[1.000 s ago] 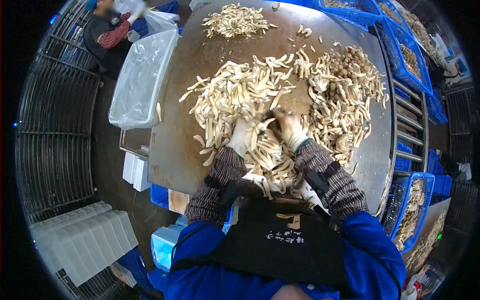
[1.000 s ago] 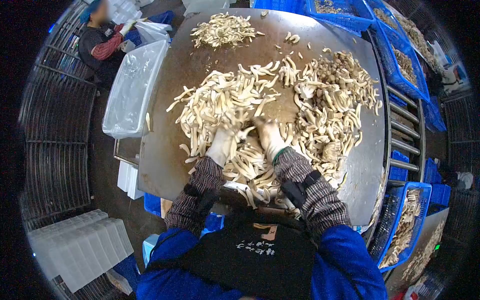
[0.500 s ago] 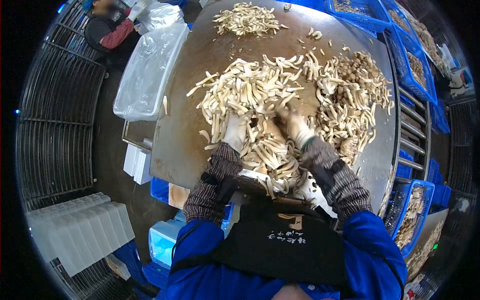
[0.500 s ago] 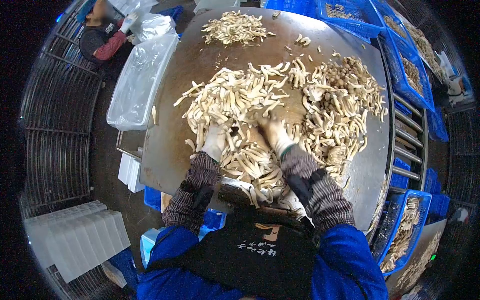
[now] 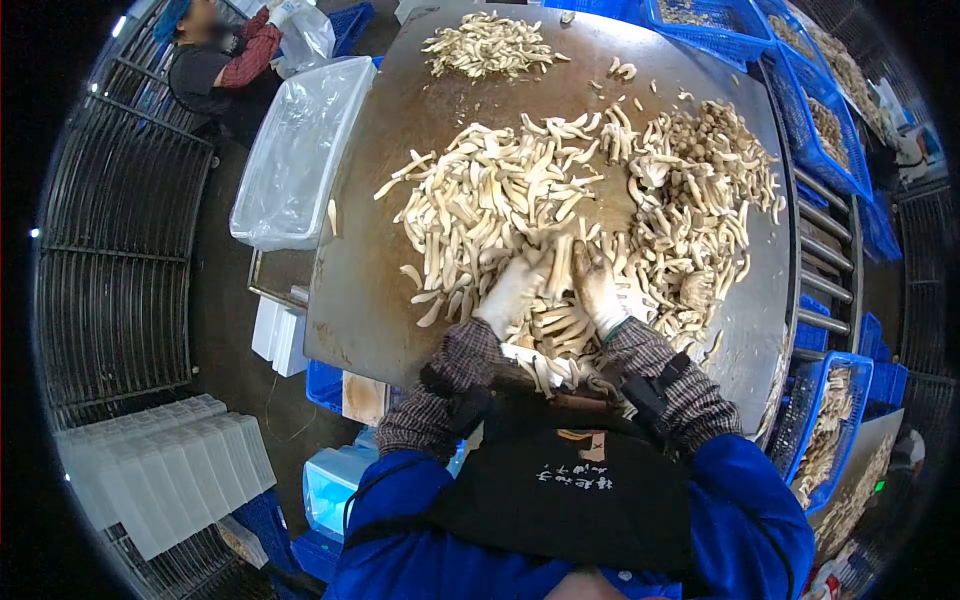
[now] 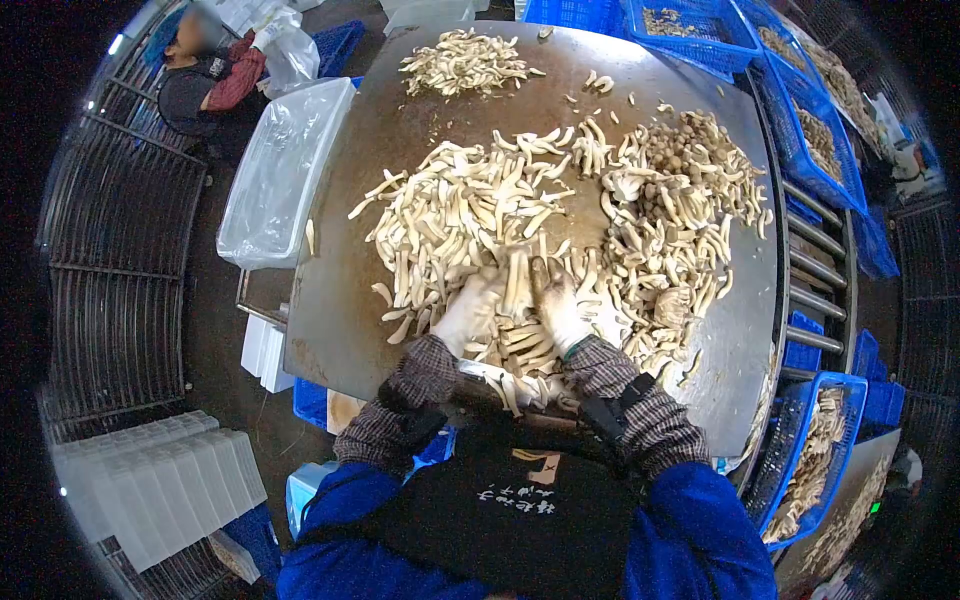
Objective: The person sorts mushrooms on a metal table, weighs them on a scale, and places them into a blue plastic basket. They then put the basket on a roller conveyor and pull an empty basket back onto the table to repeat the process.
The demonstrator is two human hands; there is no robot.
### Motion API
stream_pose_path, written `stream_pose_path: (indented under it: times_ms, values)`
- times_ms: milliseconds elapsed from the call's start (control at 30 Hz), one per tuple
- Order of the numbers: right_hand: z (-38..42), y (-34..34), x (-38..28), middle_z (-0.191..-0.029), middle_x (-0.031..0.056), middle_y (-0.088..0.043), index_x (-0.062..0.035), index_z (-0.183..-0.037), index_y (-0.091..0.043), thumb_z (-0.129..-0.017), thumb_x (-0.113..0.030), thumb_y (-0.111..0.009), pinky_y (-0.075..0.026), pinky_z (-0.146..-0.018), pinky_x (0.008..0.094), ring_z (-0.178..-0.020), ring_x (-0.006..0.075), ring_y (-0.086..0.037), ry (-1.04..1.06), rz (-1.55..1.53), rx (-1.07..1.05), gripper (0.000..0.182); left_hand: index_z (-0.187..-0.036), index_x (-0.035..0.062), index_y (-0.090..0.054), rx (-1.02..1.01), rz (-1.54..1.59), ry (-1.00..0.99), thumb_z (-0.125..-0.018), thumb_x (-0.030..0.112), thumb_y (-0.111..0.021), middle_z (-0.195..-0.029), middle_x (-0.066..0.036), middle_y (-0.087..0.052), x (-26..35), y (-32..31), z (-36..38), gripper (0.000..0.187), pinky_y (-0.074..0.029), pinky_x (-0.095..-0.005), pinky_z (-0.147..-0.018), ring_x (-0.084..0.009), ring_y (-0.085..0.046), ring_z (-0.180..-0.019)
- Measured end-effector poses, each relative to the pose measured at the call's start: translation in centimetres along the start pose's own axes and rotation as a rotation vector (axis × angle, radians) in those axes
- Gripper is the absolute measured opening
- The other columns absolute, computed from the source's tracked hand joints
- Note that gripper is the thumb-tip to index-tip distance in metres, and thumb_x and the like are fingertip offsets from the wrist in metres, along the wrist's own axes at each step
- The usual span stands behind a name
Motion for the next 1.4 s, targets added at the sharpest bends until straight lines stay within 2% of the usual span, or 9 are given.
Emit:
stream_pose_path:
  times_ms: [133, 300, 367, 500, 633, 900, 1067, 1233, 1400]
  values:
    - [-0.6, 1.9, -0.8, -0.122, 0.0198, -0.058, 0.0036, -0.135, -0.039, -0.094, -0.016, -0.059, -0.042, -0.098, 0.0328, -0.117, 0.0251, -0.052, -0.424, -1.573, 0.355, 0.049, -0.134, -0.0027, -0.043, -0.113, 0.359, -0.056, -0.089, 0.018, -0.065, -0.117, -0.012, -0.062, -3.3, -1.0, -2.6, 0.054, -0.054, -0.0295, -0.085, -0.0202, -0.065, -0.098]
    - [-1.0, 5.7, -2.3, -0.087, 0.0112, -0.066, 0.0038, -0.126, -0.047, -0.091, -0.018, -0.064, -0.048, -0.068, 0.029, -0.076, 0.0161, -0.061, -0.634, -1.231, 0.179, 0.044, -0.113, -0.0025, -0.062, -0.026, 0.814, 0.017, -0.093, 0.014, -0.059, -0.096, -0.006, -0.068, -3.2, -1.8, -1.4, 0.027, -0.055, -0.0235, -0.067, -0.0144, -0.066, -0.077]
    - [-0.5, 4.5, -0.8, -0.072, 0.0067, -0.062, 0.0034, -0.107, -0.059, -0.089, -0.013, -0.064, -0.044, -0.054, 0.03, -0.058, 0.0154, -0.056, -0.179, -1.038, 0.34, 0.025, -0.116, -0.002, -0.061, -0.024, 0.832, 0.03, -0.093, 0.015, -0.058, -0.093, -0.005, -0.068, -3.5, -1.6, -1.5, 0.029, -0.055, -0.0239, -0.068, -0.0119, -0.066, -0.076]
    - [-0.1, 7.2, -2.1, -0.082, 0.0095, -0.064, 0.0039, -0.088, -0.062, -0.081, 0.002, -0.06, -0.048, -0.062, 0.0271, -0.065, 0.0167, -0.058, -0.286, -1.021, -0.026, 0.007, -0.115, -0.0019, -0.061, -0.05, 1.029, 0.056, -0.092, 0.015, -0.059, -0.093, -0.005, -0.068, -1.8, -1.9, -0.2, 0.029, -0.056, -0.0257, -0.069, -0.0157, -0.066, -0.076]
    - [-0.1, 7.8, -4.8, -0.137, 0.0148, -0.052, 0.0057, -0.137, -0.042, -0.082, 0.002, -0.065, -0.05, -0.082, 0.0276, -0.096, 0.0174, -0.06, -0.491, -1.359, -0.261, 0.06, -0.113, -0.0024, -0.061, -0.036, 0.825, -0.045, -0.088, 0.014, -0.065, -0.093, -0.006, -0.068, -4.3, -0.2, -1.7, 0.03, -0.057, -0.0269, -0.066, -0.0167, -0.067, -0.075]
    - [-0.5, 7.6, -5.1, -0.136, 0.0224, -0.05, 0.0054, -0.141, -0.038, -0.077, -0.016, -0.077, -0.039, -0.104, 0.0329, -0.121, 0.0282, -0.052, -0.273, -0.842, -0.335, 0.078, -0.106, 0.0033, -0.063, -0.003, 0.59, -0.182, -0.088, 0.014, -0.063, -0.088, -0.004, -0.066, -1.7, 0.2, -1.9, 0.021, -0.055, -0.0236, -0.058, -0.0128, -0.065, -0.071]
    - [0.6, 6.8, -5.4, -0.087, 0.0055, -0.063, 0.0017, -0.103, -0.061, -0.09, -0.01, -0.067, -0.05, -0.074, 0.0249, -0.075, 0.0107, -0.06, -0.442, -1.681, -0.087, 0.019, -0.119, 0.0, -0.056, 0.046, 0.673, -0.1, -0.093, 0.023, -0.057, -0.107, -0.008, -0.06, -2.1, 1.4, -2.8, 0.035, -0.056, -0.0277, -0.065, -0.0186, -0.066, -0.085]
    - [0.1, 7.6, -5.6, -0.102, 0.0109, -0.066, 0.0033, -0.124, -0.054, -0.092, -0.023, -0.065, -0.05, -0.073, 0.025, -0.076, 0.0146, -0.062, -0.356, -1.368, -0.047, 0.043, -0.14, 0.0045, -0.037, 0.03, 0.509, -0.037, -0.097, 0.027, -0.051, -0.148, -0.024, -0.035, -1.6, 0.7, -2.6, 0.051, -0.056, -0.0298, -0.053, -0.0202, -0.068, -0.093]
    - [-0.4, 5.3, -2.7, -0.109, 0.016, -0.065, 0.0032, -0.131, -0.048, -0.09, -0.031, -0.068, -0.05, -0.084, 0.0273, -0.091, 0.0179, -0.065, -0.467, -1.477, -0.135, 0.056, -0.116, 0.0048, -0.053, 0.225, 0.487, 0.059, -0.099, 0.013, -0.042, -0.106, -0.016, -0.063, -3.0, 1.7, -3.0, 0.022, -0.058, -0.0302, -0.065, -0.0205, -0.065, -0.081]
Point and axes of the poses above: each hand's wrist, its own z-axis away from the middle knuckle, its own y-axis out of the back of the hand, x = y × z, the point moved 4 cm from there along -z, towards the middle knuckle
